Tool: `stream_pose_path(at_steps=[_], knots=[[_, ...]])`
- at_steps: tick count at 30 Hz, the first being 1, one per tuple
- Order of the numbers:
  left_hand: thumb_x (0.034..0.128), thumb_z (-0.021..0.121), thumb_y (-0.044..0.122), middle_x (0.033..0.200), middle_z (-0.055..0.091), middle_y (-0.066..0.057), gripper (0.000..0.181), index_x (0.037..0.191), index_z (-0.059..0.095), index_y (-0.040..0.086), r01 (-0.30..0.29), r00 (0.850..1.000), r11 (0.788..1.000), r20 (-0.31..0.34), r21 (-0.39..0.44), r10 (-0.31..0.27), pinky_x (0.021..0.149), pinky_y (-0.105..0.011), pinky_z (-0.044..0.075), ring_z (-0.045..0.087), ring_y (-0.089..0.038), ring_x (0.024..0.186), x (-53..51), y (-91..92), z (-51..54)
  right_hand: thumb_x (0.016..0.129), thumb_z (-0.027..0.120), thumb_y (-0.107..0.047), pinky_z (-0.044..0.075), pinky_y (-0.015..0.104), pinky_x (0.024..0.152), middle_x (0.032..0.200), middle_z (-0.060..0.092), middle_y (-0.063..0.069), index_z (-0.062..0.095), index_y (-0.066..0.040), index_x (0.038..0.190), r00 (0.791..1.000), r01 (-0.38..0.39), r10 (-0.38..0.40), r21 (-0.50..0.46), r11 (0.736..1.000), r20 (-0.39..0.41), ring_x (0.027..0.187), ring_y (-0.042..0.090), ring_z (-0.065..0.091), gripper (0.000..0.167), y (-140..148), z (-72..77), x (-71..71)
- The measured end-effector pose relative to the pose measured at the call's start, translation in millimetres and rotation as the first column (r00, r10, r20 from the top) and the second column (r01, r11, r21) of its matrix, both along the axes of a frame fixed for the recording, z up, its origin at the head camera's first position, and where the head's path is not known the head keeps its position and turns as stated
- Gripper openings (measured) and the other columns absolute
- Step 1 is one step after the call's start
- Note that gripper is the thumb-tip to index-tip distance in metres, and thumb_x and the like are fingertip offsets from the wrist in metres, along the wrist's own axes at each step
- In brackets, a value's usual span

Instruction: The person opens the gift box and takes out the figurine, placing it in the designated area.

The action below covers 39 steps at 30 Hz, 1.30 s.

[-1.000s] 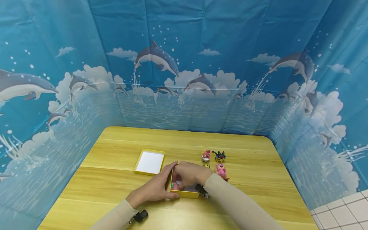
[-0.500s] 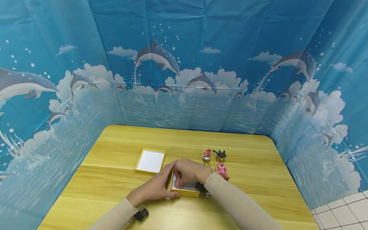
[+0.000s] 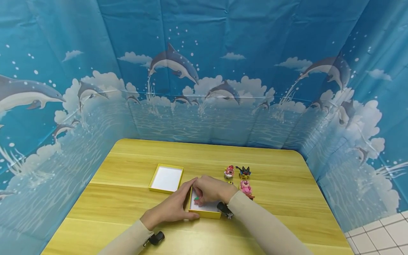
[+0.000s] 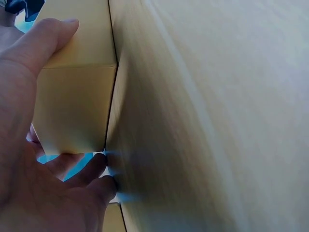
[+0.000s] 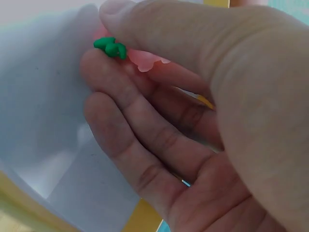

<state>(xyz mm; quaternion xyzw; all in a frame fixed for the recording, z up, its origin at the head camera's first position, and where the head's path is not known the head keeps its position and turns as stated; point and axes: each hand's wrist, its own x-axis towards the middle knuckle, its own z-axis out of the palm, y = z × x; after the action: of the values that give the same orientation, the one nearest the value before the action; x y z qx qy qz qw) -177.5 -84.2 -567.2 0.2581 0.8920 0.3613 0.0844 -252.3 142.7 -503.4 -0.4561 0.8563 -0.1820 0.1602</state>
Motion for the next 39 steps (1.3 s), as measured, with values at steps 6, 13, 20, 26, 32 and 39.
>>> stream_pose_path(at_steps=[6, 13, 20, 26, 32, 39], knots=[[0.0950, 0.094, 0.063, 0.194, 0.025, -0.004, 0.134, 0.190, 0.007, 0.026, -0.002, 1.000, 1.000, -0.003, 0.000, 0.002, 0.137, -0.048, 0.047, 0.047, -0.026, 0.170, -0.1, -0.1, -0.4, 0.096, 0.100, -0.020, 0.043, 0.019, 0.065, 0.071, 0.056, -0.015, 0.067, -0.015, 0.082, 1.000, 0.007, -0.007, 0.004, 1.000, -0.004, 0.066, -0.003, 0.049, 0.036, 1, 2.2, 0.4], [0.0954, 0.093, 0.064, 0.195, 0.023, -0.004, 0.134, 0.190, 0.006, 0.025, 0.001, 1.000, 1.000, 0.001, 0.001, -0.001, 0.138, -0.050, 0.047, 0.046, -0.028, 0.171, -0.4, -0.9, -0.8, 0.097, 0.099, -0.019, 0.045, 0.019, 0.065, 0.074, 0.060, -0.013, 0.067, -0.016, 0.084, 0.999, 0.030, -0.029, -0.016, 0.999, 0.028, 0.067, -0.002, 0.050, 0.034, 3, 4.7, 1.0], [0.0961, 0.093, 0.064, 0.196, 0.022, -0.003, 0.133, 0.190, 0.006, 0.025, 0.002, 1.000, 1.000, 0.001, 0.003, -0.002, 0.138, -0.049, 0.047, 0.047, -0.026, 0.170, 0.2, -0.4, -0.2, 0.101, 0.095, -0.019, 0.046, 0.019, 0.067, 0.080, 0.064, -0.009, 0.071, -0.013, 0.093, 0.998, 0.038, -0.036, -0.034, 0.999, 0.052, 0.070, -0.002, 0.051, 0.026, 6, 5.8, 0.7], [0.0961, 0.092, 0.065, 0.196, 0.022, -0.003, 0.133, 0.190, 0.006, 0.027, 0.001, 1.000, 1.000, 0.001, 0.004, -0.001, 0.138, -0.049, 0.047, 0.048, -0.025, 0.170, -0.4, -0.3, -0.5, 0.102, 0.094, -0.016, 0.050, 0.019, 0.069, 0.086, 0.069, -0.007, 0.072, -0.013, 0.100, 0.998, 0.027, -0.023, -0.054, 0.998, 0.062, 0.073, -0.002, 0.055, 0.022, 7, 9.6, 2.0], [0.0965, 0.091, 0.067, 0.196, 0.022, -0.004, 0.133, 0.190, 0.005, 0.027, 0.004, 1.000, 1.000, 0.003, 0.003, -0.004, 0.135, -0.051, 0.050, 0.050, -0.028, 0.169, -0.8, -0.9, -1.2, 0.104, 0.090, -0.013, 0.058, 0.019, 0.073, 0.090, 0.077, -0.006, 0.079, -0.013, 0.109, 0.997, 0.011, -0.006, -0.063, 0.998, 0.071, 0.077, -0.001, 0.066, 0.012, 9, 12.6, 4.0], [0.0956, 0.091, 0.068, 0.195, 0.023, -0.006, 0.133, 0.190, 0.007, 0.027, 0.002, 1.000, 1.000, -0.002, 0.001, -0.002, 0.133, -0.054, 0.052, 0.051, -0.031, 0.168, -1.2, -0.8, -1.9, 0.108, 0.085, -0.013, 0.060, 0.019, 0.076, 0.093, 0.081, -0.005, 0.085, -0.013, 0.113, 0.998, -0.003, 0.008, -0.082, 0.997, 0.059, 0.080, -0.001, 0.068, 0.005, 14, 12.3, 5.1]])
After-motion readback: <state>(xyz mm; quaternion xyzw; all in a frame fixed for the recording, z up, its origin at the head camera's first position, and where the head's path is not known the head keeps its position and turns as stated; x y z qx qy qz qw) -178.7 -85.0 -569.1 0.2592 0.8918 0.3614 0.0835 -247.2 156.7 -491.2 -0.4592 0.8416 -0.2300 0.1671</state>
